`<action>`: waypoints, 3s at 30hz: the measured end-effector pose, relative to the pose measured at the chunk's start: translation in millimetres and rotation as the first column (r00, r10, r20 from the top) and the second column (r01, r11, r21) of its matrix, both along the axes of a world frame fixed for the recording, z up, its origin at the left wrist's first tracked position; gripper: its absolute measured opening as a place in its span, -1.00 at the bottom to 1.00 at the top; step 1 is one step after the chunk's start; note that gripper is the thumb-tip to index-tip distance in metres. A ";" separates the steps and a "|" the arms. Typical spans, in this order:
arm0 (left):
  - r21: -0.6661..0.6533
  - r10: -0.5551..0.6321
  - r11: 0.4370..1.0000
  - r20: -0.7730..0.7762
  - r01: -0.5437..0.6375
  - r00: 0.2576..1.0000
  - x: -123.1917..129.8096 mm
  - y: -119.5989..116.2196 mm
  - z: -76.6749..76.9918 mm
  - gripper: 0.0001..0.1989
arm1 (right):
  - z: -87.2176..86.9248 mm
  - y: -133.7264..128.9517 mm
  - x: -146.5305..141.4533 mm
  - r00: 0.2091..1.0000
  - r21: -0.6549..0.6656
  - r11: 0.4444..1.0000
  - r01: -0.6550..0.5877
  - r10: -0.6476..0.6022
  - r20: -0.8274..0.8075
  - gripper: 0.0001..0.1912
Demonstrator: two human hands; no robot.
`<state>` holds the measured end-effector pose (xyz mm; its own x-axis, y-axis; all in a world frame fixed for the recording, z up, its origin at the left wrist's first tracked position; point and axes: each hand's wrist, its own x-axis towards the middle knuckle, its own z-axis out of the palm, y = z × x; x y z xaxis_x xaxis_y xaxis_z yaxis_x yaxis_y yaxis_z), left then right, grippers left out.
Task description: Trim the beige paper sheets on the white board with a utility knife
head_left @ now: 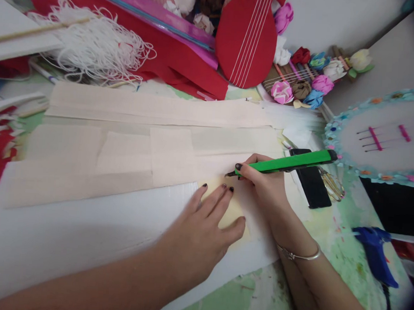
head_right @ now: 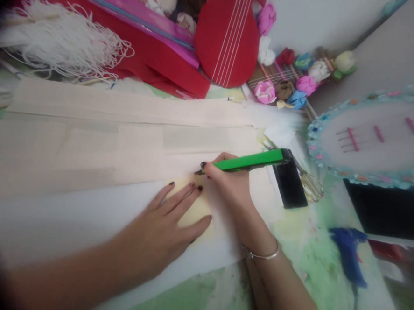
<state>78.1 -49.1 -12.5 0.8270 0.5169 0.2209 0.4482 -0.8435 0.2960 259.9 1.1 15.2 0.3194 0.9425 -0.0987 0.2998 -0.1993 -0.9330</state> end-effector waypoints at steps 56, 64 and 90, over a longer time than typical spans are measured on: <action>0.003 0.020 1.000 0.011 -0.020 1.000 2.1 -1.1 -2.0 -0.60 | -11.0 5.0 16.7 1.000 0.056 0.998 0.006 -0.007 0.020 -0.73; 0.012 0.012 1.000 0.010 -0.012 1.000 1.4 -1.1 -0.4 -0.61 | -13.3 5.8 16.8 1.000 0.074 0.997 0.013 -0.013 -0.001 -0.73; 0.088 0.018 0.996 -0.056 -0.013 0.998 -3.7 -2.2 2.3 -0.60 | -13.5 11.8 13.9 0.904 0.158 0.979 0.128 -0.050 -0.424 -0.72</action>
